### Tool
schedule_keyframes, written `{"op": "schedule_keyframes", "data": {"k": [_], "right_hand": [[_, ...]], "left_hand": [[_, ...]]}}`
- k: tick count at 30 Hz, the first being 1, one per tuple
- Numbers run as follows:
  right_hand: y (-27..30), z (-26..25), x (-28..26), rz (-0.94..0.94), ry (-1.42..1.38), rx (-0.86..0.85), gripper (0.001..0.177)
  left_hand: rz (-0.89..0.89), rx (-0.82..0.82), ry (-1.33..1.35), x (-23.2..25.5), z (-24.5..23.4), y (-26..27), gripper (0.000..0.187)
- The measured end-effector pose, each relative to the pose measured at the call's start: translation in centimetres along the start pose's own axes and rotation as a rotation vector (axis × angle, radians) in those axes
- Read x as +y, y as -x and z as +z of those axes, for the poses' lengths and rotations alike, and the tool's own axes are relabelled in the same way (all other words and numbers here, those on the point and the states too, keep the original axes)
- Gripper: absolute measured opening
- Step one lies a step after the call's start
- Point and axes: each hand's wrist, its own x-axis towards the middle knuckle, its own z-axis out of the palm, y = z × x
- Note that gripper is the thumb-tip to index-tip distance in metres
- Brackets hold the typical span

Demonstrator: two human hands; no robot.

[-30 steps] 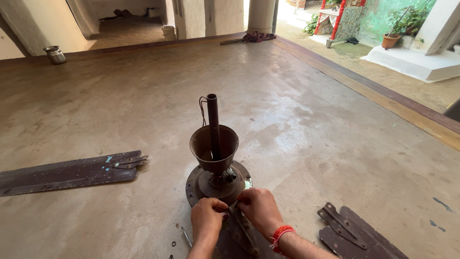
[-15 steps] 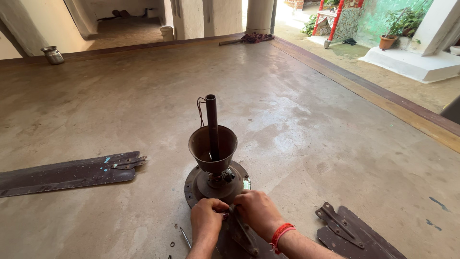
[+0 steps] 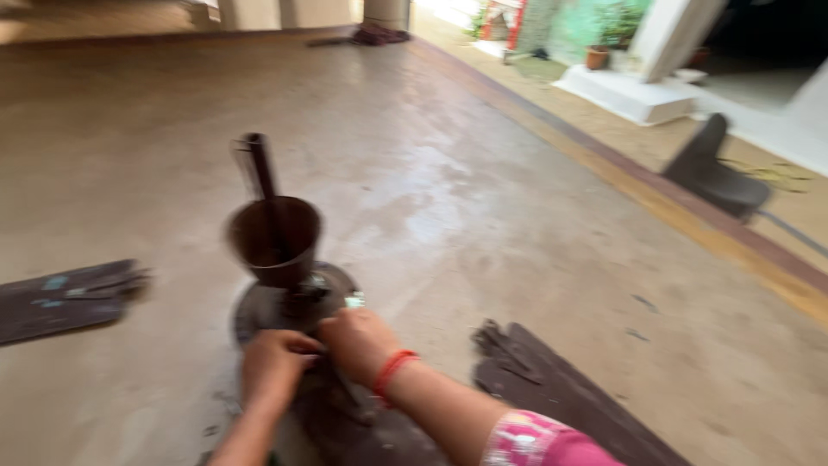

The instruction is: The person attaches fan blades to the motor housing using a screwdriver and screws. They align each blade, insert screws, and tighten them to secure the blades to the central hub.

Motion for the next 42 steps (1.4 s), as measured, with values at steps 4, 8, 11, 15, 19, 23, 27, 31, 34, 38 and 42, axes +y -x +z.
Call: {"op": "schedule_keyframes", "data": {"k": [4,8,11,15,19,23,27,31,34,38,42], "right_hand": [[-0.4,-0.6,-0.4,-0.029,-0.002,0.044,0.011],[-0.1,-0.5,-1.0,0.002,-0.097,0.074,0.010],[-0.4,-0.5,-1.2,0.022,-0.094,0.066,0.012],[-1.0,-0.3,-1.1,0.060,-0.057,0.005,0.009],[-0.8,0.0,-0.6,0.070,0.015,-0.080,0.009],[-0.1,-0.4,-0.1,0.076,-0.059,-0.057,0.011],[0.5,-0.9,0.0,0.055,-0.082,-0.024,0.011],[0.4,-0.8,-0.5,0.072,-0.101,0.012,0.009],[0.2,-0.9,-0.6,0.073,-0.087,0.031,0.009],[0.0,-1.5,-0.3,0.059,-0.111,-0.005,0.009],[0.4,-2.0,-0.1,0.056,-0.123,-0.091,0.010]], "left_hand": [[-0.112,-0.036,-0.139,1.2,-0.6,0.0,0.017],[-0.139,-0.045,-0.153,1.9,-1.0,0.5,0.016],[-0.148,-0.044,-0.139,2.6,-1.1,1.0,0.015],[-0.152,-0.038,-0.184,3.2,-1.3,1.6,0.016],[-0.261,-0.120,-0.201,3.9,-1.4,1.4,0.014],[-0.263,-0.113,-0.185,4.2,-1.5,1.6,0.015],[-0.205,-0.062,-0.166,4.3,-1.6,2.2,0.014],[-0.114,0.015,-0.147,4.3,-1.5,2.7,0.014],[-0.138,-0.011,-0.070,4.4,-1.4,2.8,0.016],[-0.145,0.003,-0.065,4.2,-1.5,2.6,0.016],[-0.194,-0.054,-0.103,4.3,-1.3,2.6,0.018]]}}
